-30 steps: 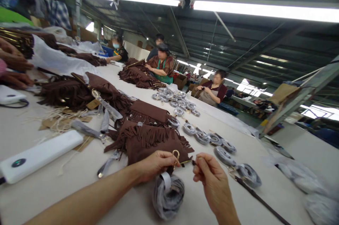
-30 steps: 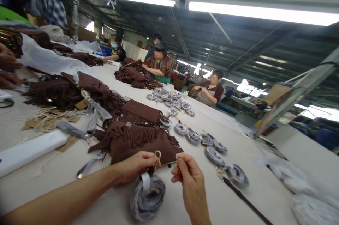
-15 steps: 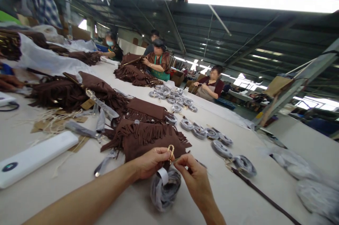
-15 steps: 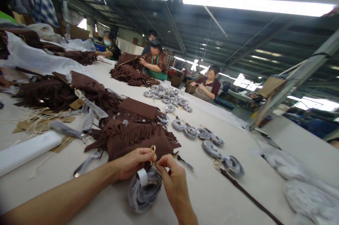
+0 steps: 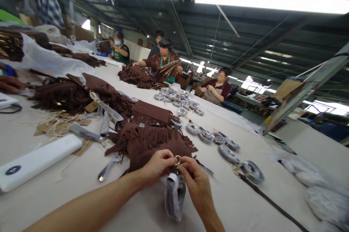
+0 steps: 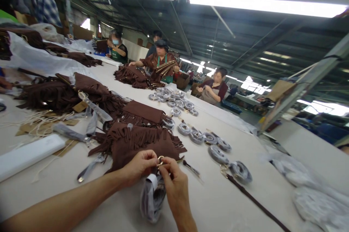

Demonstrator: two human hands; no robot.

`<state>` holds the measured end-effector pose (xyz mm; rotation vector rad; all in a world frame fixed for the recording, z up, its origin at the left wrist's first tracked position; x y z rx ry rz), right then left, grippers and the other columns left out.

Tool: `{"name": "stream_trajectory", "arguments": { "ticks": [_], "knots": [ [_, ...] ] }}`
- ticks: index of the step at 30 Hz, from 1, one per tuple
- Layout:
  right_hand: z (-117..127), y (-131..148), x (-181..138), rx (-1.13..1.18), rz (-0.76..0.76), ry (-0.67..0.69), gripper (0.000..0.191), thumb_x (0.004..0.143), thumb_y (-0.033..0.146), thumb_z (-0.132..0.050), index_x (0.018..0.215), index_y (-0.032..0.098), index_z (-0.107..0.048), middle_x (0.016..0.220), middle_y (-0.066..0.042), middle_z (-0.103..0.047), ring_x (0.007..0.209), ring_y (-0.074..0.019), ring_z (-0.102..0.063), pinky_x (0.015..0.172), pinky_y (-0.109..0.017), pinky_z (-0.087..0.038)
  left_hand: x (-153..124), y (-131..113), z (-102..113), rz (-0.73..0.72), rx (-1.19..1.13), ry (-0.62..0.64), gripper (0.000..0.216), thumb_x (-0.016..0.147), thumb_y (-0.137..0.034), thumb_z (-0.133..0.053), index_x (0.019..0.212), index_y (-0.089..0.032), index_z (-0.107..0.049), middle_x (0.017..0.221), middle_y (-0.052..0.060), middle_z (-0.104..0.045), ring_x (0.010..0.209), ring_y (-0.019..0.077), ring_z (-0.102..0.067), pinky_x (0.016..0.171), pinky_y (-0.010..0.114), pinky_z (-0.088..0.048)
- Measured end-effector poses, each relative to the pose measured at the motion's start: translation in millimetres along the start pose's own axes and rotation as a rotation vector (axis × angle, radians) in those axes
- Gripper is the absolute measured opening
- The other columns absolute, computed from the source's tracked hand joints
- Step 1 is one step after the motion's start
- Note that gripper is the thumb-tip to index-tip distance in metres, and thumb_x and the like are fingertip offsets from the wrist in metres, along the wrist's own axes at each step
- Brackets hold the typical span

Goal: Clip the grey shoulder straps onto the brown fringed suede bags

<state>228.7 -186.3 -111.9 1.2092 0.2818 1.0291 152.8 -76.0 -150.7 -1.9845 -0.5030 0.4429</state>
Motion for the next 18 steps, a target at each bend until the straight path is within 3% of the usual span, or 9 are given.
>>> {"name": "stream_trajectory", "arguments": {
  "ticks": [3,6,9,15,18],
  "knots": [
    [4.8,-0.9,0.7,0.003,-0.012,-0.028,0.022,0.083,0.038,-0.062,0.094,0.019,-0.062,0.075,-0.002,-0.071,0.07,-0.0188,-0.065,0.066,-0.027,-0.049,-3.8,-4.9,-4.7,0.004,-0.018,0.061,0.032,0.062,-0.041,-0.072,0.064,-0.013,-0.057,0.061,-0.002,-0.055,0.057,0.0102,-0.049,0.056,0.023,-0.037],
    [4.7,-3.6,0.4,0.058,-0.038,-0.023,0.024,0.082,0.04,-0.064,0.093,0.02,-0.058,0.07,-0.001,-0.071,0.065,-0.0191,-0.065,0.062,-0.028,-0.05,-5.3,-7.7,-6.2,-0.034,0.091,0.066,0.027,0.06,-0.035,-0.074,0.068,-0.012,-0.061,0.062,-0.001,-0.056,0.058,0.0107,-0.048,0.058,0.023,-0.036],
    [1.3,-2.2,-0.5,0.029,-0.015,0.012,0.021,0.083,0.039,-0.063,0.091,0.02,-0.059,0.068,0.0,-0.07,0.062,-0.0181,-0.064,0.06,-0.027,-0.049,-4.7,-10.0,-4.8,-0.116,0.283,0.051,0.018,0.062,-0.028,-0.071,0.065,-0.013,-0.061,0.059,-0.002,-0.054,0.055,0.0102,-0.043,0.054,0.023,-0.031],
    [5.3,16.0,-2.0,-0.234,0.134,-0.043,0.011,0.085,0.03,-0.058,0.083,0.021,-0.062,0.076,-0.001,-0.069,0.064,-0.0154,-0.061,0.058,-0.023,-0.046,-14.0,-40.1,-10.1,-0.49,0.929,0.074,0.017,0.076,-0.021,-0.061,0.059,-0.019,-0.058,0.064,0.001,-0.056,0.065,0.0154,-0.049,0.062,0.024,-0.033],
    [5.6,24.0,-3.7,-0.306,0.229,-0.079,0.014,0.088,0.029,-0.052,0.086,0.02,-0.063,0.076,-0.002,-0.068,0.063,-0.0156,-0.06,0.059,-0.024,-0.045,-18.3,-53.5,-11.9,-0.511,1.031,0.056,0.017,0.081,-0.023,-0.057,0.064,-0.019,-0.057,0.064,0.0,-0.057,0.063,0.0151,-0.05,0.061,0.024,-0.033]
  ]
}}
Point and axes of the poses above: each hand's wrist, its own x-axis towards the middle knuckle, its own z-axis out of the back of the hand, y = z × x, the point moved 6 cm from there along x, towards the middle knuckle
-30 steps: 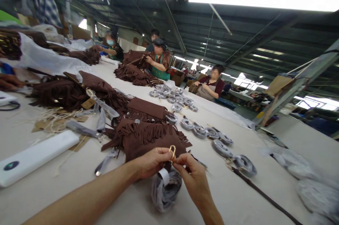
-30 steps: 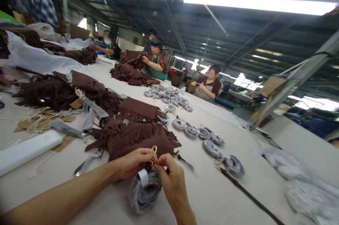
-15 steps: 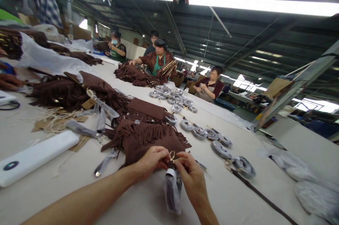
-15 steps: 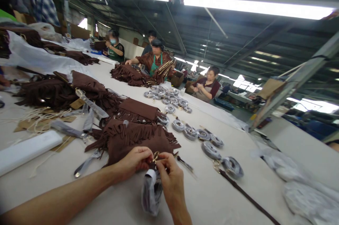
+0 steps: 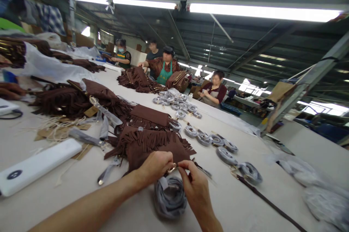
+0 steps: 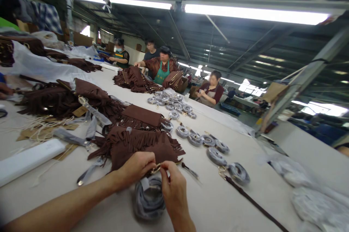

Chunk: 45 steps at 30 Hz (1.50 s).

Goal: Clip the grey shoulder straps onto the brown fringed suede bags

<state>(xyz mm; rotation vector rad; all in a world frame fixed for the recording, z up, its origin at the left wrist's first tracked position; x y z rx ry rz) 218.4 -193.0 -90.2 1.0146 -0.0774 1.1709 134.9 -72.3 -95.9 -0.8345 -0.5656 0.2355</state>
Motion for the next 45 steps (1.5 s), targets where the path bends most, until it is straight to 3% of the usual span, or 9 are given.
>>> {"name": "stream_trajectory", "arguments": {
  "ticks": [4,10,14,19,27,32,36,39,45],
  "knots": [
    [-6.9,-2.2,-1.6,-0.002,0.047,0.014,0.018,0.091,0.026,-0.045,0.086,0.02,-0.061,0.077,-0.002,-0.066,0.067,-0.0163,-0.06,0.064,-0.025,-0.045,3.2,-1.5,5.3,0.01,-0.005,0.021,0.013,0.083,-0.021,-0.051,0.074,-0.019,-0.06,0.061,-0.001,-0.058,0.058,0.0138,-0.052,0.058,0.022,-0.034],
    [-17.5,-22.0,-3.8,0.037,-0.051,0.128,0.01,0.083,0.018,-0.05,0.079,0.021,-0.058,0.072,0.0,-0.065,0.067,-0.0168,-0.061,0.063,-0.025,-0.045,2.1,22.3,3.5,0.002,0.173,0.059,0.026,0.075,-0.006,-0.044,0.072,-0.018,-0.066,0.078,0.006,-0.064,0.074,0.0178,-0.057,0.068,0.025,-0.039],
    [-14.5,-32.7,-3.1,0.065,-0.109,0.175,0.008,0.081,0.02,-0.05,0.08,0.022,-0.058,0.073,0.0,-0.066,0.069,-0.0177,-0.062,0.065,-0.026,-0.045,-4.1,21.4,0.1,-0.014,0.217,0.169,0.03,0.065,-0.003,-0.047,0.073,-0.019,-0.071,0.078,0.006,-0.068,0.072,0.0179,-0.059,0.066,0.024,-0.041],
    [-10.5,-44.9,-2.9,0.1,-0.154,0.156,0.008,0.083,0.025,-0.05,0.082,0.022,-0.057,0.075,-0.001,-0.067,0.071,-0.0187,-0.062,0.066,-0.027,-0.045,-9.6,18.0,-6.6,0.175,0.343,0.343,0.031,0.067,-0.007,-0.046,0.074,-0.017,-0.074,0.077,0.008,-0.074,0.072,0.0195,-0.065,0.066,0.025,-0.044],
    [-11.2,-51.2,-4.9,0.092,-0.17,0.153,0.008,0.083,0.025,-0.051,0.081,0.022,-0.059,0.076,-0.001,-0.067,0.072,-0.0192,-0.062,0.065,-0.028,-0.044,2.9,16.6,-30.0,0.326,0.368,0.3,0.026,0.075,-0.024,-0.05,0.081,-0.014,-0.073,0.083,0.013,-0.073,0.079,0.0251,-0.067,0.064,0.029,-0.046],
    [-6.9,-53.8,-4.3,0.094,-0.169,0.13,0.009,0.083,0.025,-0.051,0.081,0.022,-0.059,0.075,-0.002,-0.067,0.07,-0.0193,-0.062,0.065,-0.028,-0.044,2.3,13.0,-43.3,0.337,0.394,0.352,0.017,0.067,-0.017,-0.054,0.068,-0.013,-0.071,0.077,0.017,-0.071,0.078,0.0305,-0.067,0.065,0.033,-0.047],
    [2.6,-50.1,-0.6,0.097,-0.165,0.115,0.008,0.083,0.025,-0.053,0.081,0.022,-0.06,0.075,-0.001,-0.068,0.07,-0.0189,-0.062,0.064,-0.027,-0.045,0.2,17.4,-37.9,0.349,0.356,0.318,0.015,0.068,-0.014,-0.051,0.067,-0.015,-0.066,0.075,0.011,-0.07,0.075,0.024,-0.066,0.064,0.028,-0.045],
    [11.0,-36.5,2.6,0.091,-0.13,0.119,0.008,0.083,0.024,-0.052,0.081,0.022,-0.059,0.074,0.0,-0.067,0.067,-0.0174,-0.062,0.061,-0.025,-0.046,-3.1,27.4,-31.2,0.392,0.285,0.29,0.018,0.07,-0.015,-0.048,0.077,-0.016,-0.065,0.067,0.004,-0.067,0.06,0.0167,-0.062,0.052,0.022,-0.04],
    [7.9,-8.3,1.3,-0.067,0.08,0.142,0.015,0.086,0.018,-0.045,0.079,0.021,-0.057,0.071,-0.001,-0.064,0.066,-0.0164,-0.06,0.062,-0.025,-0.044,-9.8,36.6,-31.7,0.463,0.04,0.247,0.033,0.066,-0.014,-0.047,0.094,-0.014,-0.064,0.054,-0.003,-0.059,0.045,0.0124,-0.052,0.043,0.019,-0.032]
  ]
}}
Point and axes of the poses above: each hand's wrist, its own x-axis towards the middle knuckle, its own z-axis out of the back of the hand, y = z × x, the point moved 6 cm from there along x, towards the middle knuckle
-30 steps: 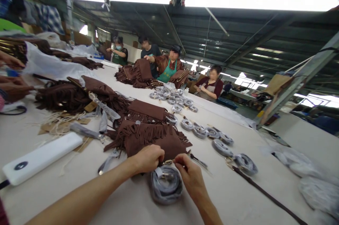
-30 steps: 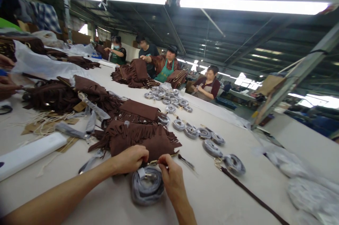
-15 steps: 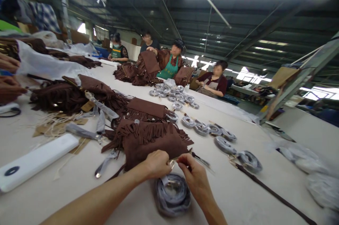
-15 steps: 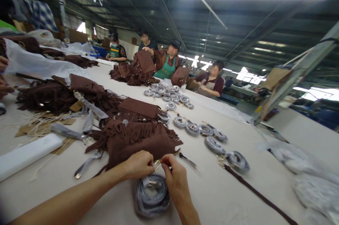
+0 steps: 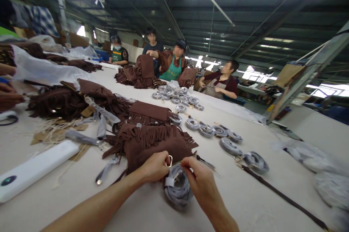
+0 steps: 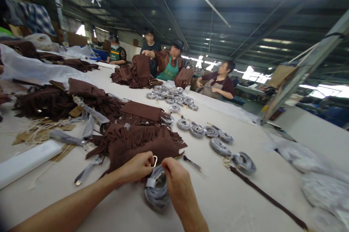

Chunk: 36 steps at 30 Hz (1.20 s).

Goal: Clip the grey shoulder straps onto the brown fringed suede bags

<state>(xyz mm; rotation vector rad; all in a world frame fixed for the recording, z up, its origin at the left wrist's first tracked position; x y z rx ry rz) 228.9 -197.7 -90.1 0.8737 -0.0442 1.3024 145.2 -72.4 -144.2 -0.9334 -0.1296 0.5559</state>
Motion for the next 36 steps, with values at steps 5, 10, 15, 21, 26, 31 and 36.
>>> {"name": "stream_trajectory", "arguments": {
  "ticks": [5,10,15,21,26,31,36],
  "knots": [
    [-10.6,-3.2,-2.4,-0.101,0.068,0.031,0.02,0.087,0.013,-0.04,0.077,0.02,-0.056,0.07,-0.002,-0.061,0.065,-0.017,-0.059,0.061,-0.025,-0.043,-4.1,-13.4,-0.3,-0.197,-0.015,0.036,0.026,0.065,-0.013,-0.045,0.072,-0.014,-0.071,0.06,-0.001,-0.061,0.061,0.0136,-0.054,0.053,0.02,-0.033],
    [-6.3,-3.1,-1.6,-0.1,0.09,0.006,0.019,0.086,0.012,-0.042,0.078,0.021,-0.056,0.07,-0.001,-0.062,0.065,-0.0157,-0.06,0.06,-0.023,-0.044,-3.6,-10.2,8.2,-0.223,-0.14,-0.05,0.034,0.066,-0.012,-0.041,0.079,-0.014,-0.072,0.071,0.001,-0.065,0.068,0.0152,-0.053,0.059,0.021,-0.035],
    [6.2,7.0,-0.6,-0.087,0.126,-0.156,0.019,0.089,0.016,-0.044,0.085,0.021,-0.061,0.076,-0.003,-0.068,0.07,-0.0168,-0.065,0.065,-0.024,-0.048,-1.9,-6.6,11.0,-0.274,-0.461,-0.074,0.032,0.075,-0.019,-0.044,0.095,-0.013,-0.068,0.076,0.002,-0.061,0.061,0.0112,-0.046,0.056,0.02,-0.035],
    [17.6,-2.2,-0.9,0.066,-0.088,-0.211,0.013,0.088,0.029,-0.053,0.085,0.023,-0.064,0.078,-0.003,-0.071,0.065,-0.0176,-0.064,0.061,-0.025,-0.05,-2.3,-9.9,11.6,-0.236,-0.655,-0.081,0.027,0.073,-0.022,-0.05,0.09,-0.012,-0.068,0.081,0.004,-0.064,0.066,0.0122,-0.052,0.059,0.021,-0.04],
    [13.4,-18.6,-0.2,0.296,-0.246,-0.17,0.018,0.083,0.038,-0.06,0.083,0.021,-0.064,0.079,-0.004,-0.071,0.07,-0.0201,-0.064,0.062,-0.027,-0.05,-2.5,-10.1,13.3,-0.149,-0.764,-0.074,0.027,0.065,-0.022,-0.057,0.088,-0.012,-0.068,0.077,0.004,-0.065,0.066,0.0131,-0.055,0.057,0.021,-0.04],
    [1.9,-25.6,-0.5,0.419,-0.284,-0.128,0.016,0.081,0.037,-0.063,0.083,0.021,-0.064,0.078,-0.003,-0.07,0.071,-0.0195,-0.063,0.066,-0.029,-0.049,-6.1,-14.4,12.5,-0.134,-0.831,-0.02,0.026,0.063,-0.022,-0.062,0.085,-0.012,-0.07,0.078,0.004,-0.066,0.068,0.0135,-0.058,0.061,0.023,-0.043],
    [0.5,-35.5,-1.4,0.517,-0.31,-0.15,0.019,0.08,0.039,-0.067,0.083,0.02,-0.064,0.078,-0.003,-0.07,0.073,-0.0195,-0.063,0.067,-0.03,-0.049,-6.8,-16.3,8.4,-0.139,-0.896,0.02,0.026,0.06,-0.021,-0.064,0.084,-0.012,-0.068,0.078,0.004,-0.067,0.069,0.0137,-0.059,0.063,0.024,-0.041]
  ]
}}
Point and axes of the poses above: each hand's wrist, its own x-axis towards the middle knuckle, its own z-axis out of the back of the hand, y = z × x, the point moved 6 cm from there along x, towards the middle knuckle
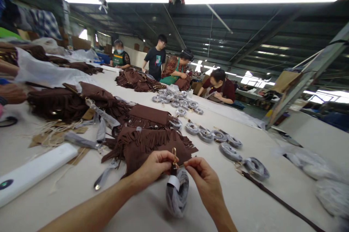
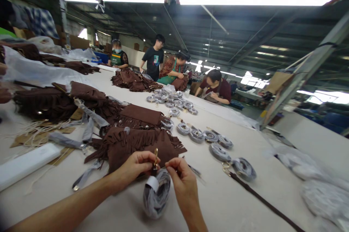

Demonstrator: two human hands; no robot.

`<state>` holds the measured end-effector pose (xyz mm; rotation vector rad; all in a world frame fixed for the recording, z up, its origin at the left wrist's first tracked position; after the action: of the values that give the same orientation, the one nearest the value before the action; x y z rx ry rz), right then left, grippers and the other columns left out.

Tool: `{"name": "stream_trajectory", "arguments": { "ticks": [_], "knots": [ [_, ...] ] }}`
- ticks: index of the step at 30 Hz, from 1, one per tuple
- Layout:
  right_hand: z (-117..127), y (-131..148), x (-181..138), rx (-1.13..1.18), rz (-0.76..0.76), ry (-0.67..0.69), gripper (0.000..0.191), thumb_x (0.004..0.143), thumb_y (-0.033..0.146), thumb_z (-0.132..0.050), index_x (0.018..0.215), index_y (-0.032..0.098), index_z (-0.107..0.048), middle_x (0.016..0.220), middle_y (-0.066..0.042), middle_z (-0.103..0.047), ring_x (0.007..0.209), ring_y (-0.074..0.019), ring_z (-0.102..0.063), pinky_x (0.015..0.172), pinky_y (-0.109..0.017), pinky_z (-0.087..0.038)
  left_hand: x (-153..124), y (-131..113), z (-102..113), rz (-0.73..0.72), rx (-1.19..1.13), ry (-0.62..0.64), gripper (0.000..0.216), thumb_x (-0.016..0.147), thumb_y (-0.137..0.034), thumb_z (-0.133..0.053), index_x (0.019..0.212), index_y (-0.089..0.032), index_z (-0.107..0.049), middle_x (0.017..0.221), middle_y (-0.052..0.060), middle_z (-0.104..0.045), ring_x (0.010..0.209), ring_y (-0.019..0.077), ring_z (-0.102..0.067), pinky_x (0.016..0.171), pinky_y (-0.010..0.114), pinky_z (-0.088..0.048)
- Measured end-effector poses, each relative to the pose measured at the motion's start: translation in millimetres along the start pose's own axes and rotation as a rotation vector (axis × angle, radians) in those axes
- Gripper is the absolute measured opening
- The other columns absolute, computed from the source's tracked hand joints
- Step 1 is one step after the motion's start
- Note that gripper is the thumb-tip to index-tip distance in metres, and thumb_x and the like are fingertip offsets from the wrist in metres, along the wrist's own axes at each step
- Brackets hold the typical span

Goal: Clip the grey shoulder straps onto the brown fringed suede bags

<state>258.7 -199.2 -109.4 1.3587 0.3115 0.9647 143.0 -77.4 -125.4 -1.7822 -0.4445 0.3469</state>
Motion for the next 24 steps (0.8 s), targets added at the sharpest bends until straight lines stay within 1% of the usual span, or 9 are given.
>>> {"name": "stream_trajectory", "arguments": {
  "ticks": [4,7,10,13,16,18,21,24],
  "knots": [
    [7.5,-4.2,3.5,0.028,-0.011,-0.007,0.021,0.079,0.04,-0.069,0.084,0.02,-0.064,0.081,-0.004,-0.07,0.075,-0.02,-0.063,0.071,-0.032,-0.05,1.0,1.3,0.4,-0.013,-0.028,-0.001,0.022,0.06,-0.021,-0.065,0.08,-0.012,-0.067,0.077,0.004,-0.068,0.069,0.0139,-0.059,0.065,0.024,-0.04],
    [7.7,-5.1,4.5,0.023,-0.013,0.022,0.021,0.079,0.04,-0.068,0.084,0.02,-0.063,0.081,-0.004,-0.07,0.076,-0.0207,-0.063,0.071,-0.032,-0.05,0.6,1.2,0.3,-0.005,-0.043,0.0,0.022,0.06,-0.022,-0.066,0.08,-0.012,-0.067,0.077,0.004,-0.067,0.07,0.0143,-0.059,0.065,0.025,-0.04],
    [4.3,-4.8,3.7,0.017,-0.021,0.068,0.021,0.079,0.04,-0.067,0.083,0.02,-0.063,0.078,-0.003,-0.069,0.074,-0.0203,-0.062,0.069,-0.032,-0.049,-1.0,-1.8,-0.7,-0.009,-0.048,0.001,0.022,0.059,-0.021,-0.066,0.079,-0.013,-0.067,0.077,0.004,-0.068,0.07,0.0142,-0.059,0.065,0.024,-0.04],
    [1.0,-2.8,2.5,0.03,-0.031,0.081,0.023,0.078,0.043,-0.068,0.082,0.02,-0.062,0.076,-0.003,-0.068,0.072,-0.0197,-0.061,0.067,-0.031,-0.049,-3.2,-4.1,-2.1,0.005,-0.074,-0.001,0.022,0.058,-0.021,-0.067,0.078,-0.013,-0.067,0.077,0.004,-0.068,0.072,0.015,-0.06,0.066,0.025,-0.041],
    [-5.3,0.0,0.9,0.096,-0.046,0.08,0.025,0.076,0.044,-0.07,0.079,0.02,-0.062,0.073,-0.002,-0.068,0.068,-0.0188,-0.061,0.064,-0.029,-0.049,-4.4,-3.7,-4.1,0.025,-0.12,0.007,0.023,0.057,-0.021,-0.069,0.079,-0.013,-0.066,0.078,0.004,-0.068,0.073,0.0151,-0.06,0.069,0.026,-0.042],
    [-11.4,1.0,-0.3,0.146,-0.061,0.079,0.026,0.074,0.044,-0.072,0.078,0.02,-0.062,0.072,-0.002,-0.068,0.068,-0.0189,-0.062,0.062,-0.029,-0.049,-3.8,-2.6,-5.6,0.017,-0.124,0.023,0.024,0.058,-0.021,-0.071,0.08,-0.012,-0.066,0.078,0.003,-0.067,0.071,0.0136,-0.059,0.068,0.025,-0.043],
    [-18.0,1.5,-1.6,0.187,-0.069,0.046,0.026,0.073,0.044,-0.073,0.078,0.02,-0.062,0.073,-0.003,-0.069,0.07,-0.0197,-0.063,0.064,-0.029,-0.05,-0.5,-0.3,-7.2,-0.019,-0.139,0.044,0.029,0.056,-0.019,-0.073,0.081,-0.013,-0.06,0.073,0.001,-0.064,0.064,0.0104,-0.056,0.063,0.022,-0.042],
    [-20.5,2.3,-2.4,0.17,-0.053,0.023,0.025,0.075,0.044,-0.071,0.078,0.02,-0.062,0.074,-0.003,-0.069,0.07,-0.02,-0.063,0.065,-0.03,-0.051,3.2,1.3,-7.4,-0.063,-0.159,0.029,0.035,0.056,-0.019,-0.075,0.081,-0.017,-0.051,0.065,-0.003,-0.061,0.057,0.0088,-0.053,0.056,0.02,-0.04]
  ]
}}
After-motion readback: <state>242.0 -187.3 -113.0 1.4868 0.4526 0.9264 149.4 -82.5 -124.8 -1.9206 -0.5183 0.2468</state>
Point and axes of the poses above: each hand's wrist, its own x-axis towards the middle knuckle, its own z-axis out of the back of the hand, y = z × x, the point moved 6 cm from there along x, towards the middle knuckle
